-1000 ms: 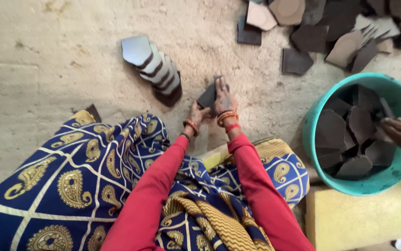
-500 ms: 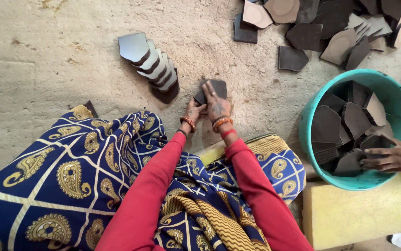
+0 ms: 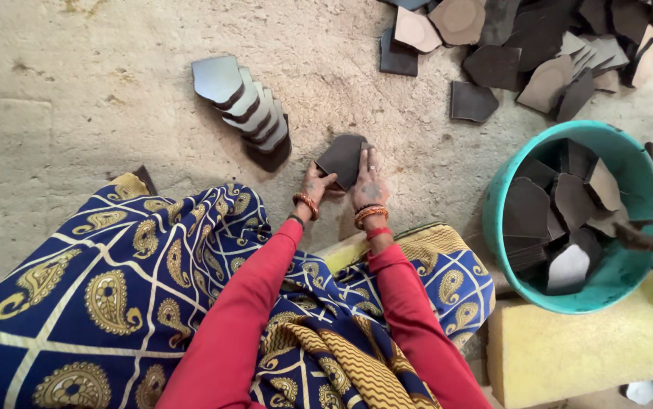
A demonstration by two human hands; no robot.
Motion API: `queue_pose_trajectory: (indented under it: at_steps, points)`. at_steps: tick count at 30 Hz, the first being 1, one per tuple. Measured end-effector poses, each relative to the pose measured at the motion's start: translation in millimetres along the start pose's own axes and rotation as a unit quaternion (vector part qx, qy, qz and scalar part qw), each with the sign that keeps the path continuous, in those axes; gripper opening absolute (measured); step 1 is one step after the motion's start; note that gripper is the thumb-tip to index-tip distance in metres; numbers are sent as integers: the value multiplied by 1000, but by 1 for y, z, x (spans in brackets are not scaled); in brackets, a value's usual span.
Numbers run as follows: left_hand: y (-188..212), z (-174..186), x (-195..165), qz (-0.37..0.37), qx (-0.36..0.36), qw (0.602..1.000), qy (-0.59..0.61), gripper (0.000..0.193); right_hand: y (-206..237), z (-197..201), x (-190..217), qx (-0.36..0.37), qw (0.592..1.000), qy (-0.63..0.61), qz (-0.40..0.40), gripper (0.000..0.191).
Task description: The person sits on the floor and sorts small dark flat pieces, stacking matching pieces into a pile and placing other pieces into a teal bucket beside them. They pick pieces one at a time, turn them over, and set them down in groups on the sandy floor.
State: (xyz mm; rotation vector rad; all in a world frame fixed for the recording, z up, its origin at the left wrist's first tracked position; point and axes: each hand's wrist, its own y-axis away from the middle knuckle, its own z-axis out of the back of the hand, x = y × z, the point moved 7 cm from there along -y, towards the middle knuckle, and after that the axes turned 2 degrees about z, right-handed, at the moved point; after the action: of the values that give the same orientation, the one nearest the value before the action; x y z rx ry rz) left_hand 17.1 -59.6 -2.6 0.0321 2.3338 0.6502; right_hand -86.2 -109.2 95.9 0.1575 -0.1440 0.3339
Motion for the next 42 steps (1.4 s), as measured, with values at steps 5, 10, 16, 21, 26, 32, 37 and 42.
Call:
queue_pose_trajectory:
  at_steps: [5, 10, 16, 21, 26, 32, 37, 42]
  points:
    - [-5, -1, -6, -68, 18, 996, -59, 39, -18, 18, 21, -136, 984, 15, 115, 84]
    - [-3, 0, -10, -68, -28, 993, -97, 49, -43, 12, 30, 1, 997, 10, 77, 77]
    - [5, -11, -20, -90, 9, 993, -74, 57, -22, 19, 62, 6, 984, 4, 176, 105]
    - [3, -10, -23, -138, 1, 981, -135, 61, -2, 13, 63, 51, 983, 17, 176, 80]
    - [0, -3, -8, -23, -20, 997, -68, 51, -22, 10, 40, 40, 993, -4, 109, 84]
    - [9, -10, -12, 8, -36, 997, -63, 50, -44, 22, 26, -8, 997, 10, 75, 72]
    - [3, -13, -20, -111, 4, 988, -109, 44, -14, 16, 56, 8, 989, -42, 141, 93]
    - [-2, -11, -15, -93, 7, 992, -83, 49, -9, 17, 60, 31, 990, 5, 139, 87]
